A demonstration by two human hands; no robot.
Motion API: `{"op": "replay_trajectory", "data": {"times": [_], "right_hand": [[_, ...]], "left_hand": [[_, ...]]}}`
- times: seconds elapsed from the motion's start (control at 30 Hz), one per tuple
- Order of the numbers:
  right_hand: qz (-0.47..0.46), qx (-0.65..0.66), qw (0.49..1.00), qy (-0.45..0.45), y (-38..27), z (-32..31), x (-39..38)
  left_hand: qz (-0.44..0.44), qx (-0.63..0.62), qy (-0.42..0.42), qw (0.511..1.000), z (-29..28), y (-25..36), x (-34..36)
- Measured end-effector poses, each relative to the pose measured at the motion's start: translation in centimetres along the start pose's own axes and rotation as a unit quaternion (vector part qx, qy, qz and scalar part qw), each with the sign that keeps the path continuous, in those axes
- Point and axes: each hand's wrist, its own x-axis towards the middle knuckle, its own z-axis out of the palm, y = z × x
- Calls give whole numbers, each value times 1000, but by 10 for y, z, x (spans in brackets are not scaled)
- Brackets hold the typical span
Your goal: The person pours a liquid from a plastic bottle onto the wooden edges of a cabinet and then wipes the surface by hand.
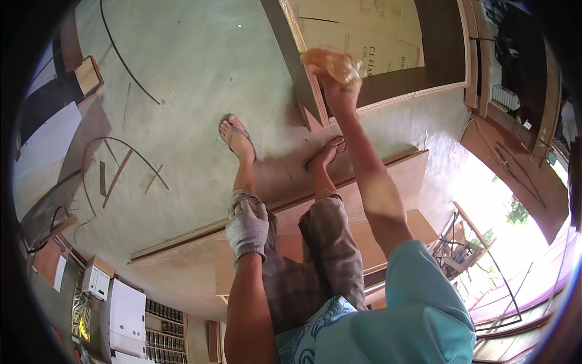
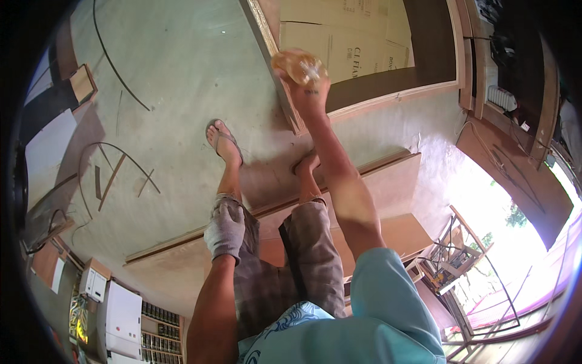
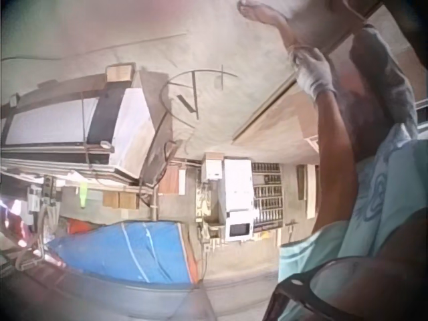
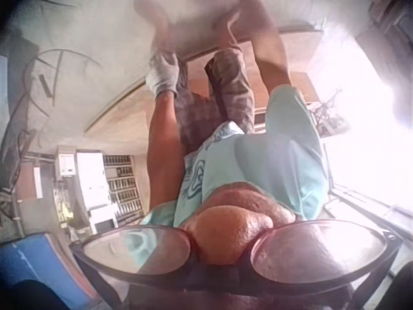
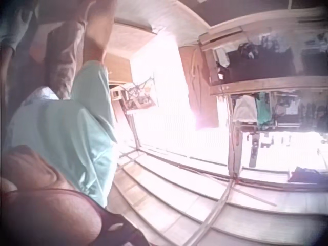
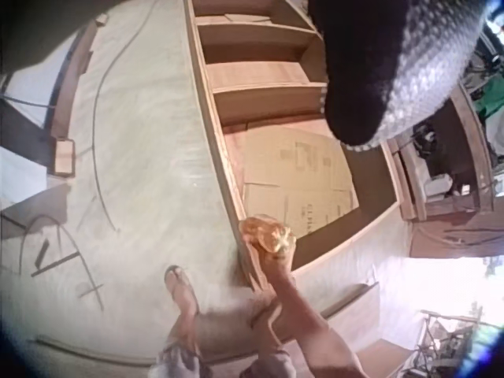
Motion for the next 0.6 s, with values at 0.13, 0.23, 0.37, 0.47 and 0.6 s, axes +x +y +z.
{"op": "replay_trajectory", "data": {"times": [0.13, 0.23, 0.37, 0.47, 0.6], "right_hand": [[-46, -137, 988, -61, -2, -16, -60], [95, -37, 995, -3, 0, -48, -134], [103, 0, 995, 3, -13, -47, -154], [13, 15, 1000, 5, 6, -29, -103], [-13, 8, 1000, 5, -6, 20, 0]], "left_hand": [[15, -21, 37, 999, 2, -10, -2], [-6, -31, 3, 999, -11, 0, 4], [34, -40, 68, 996, 30, -22, 2], [56, -29, 79, 995, 12, -1, 9], [28, -16, 20, 999, -7, 4, 3]]}}
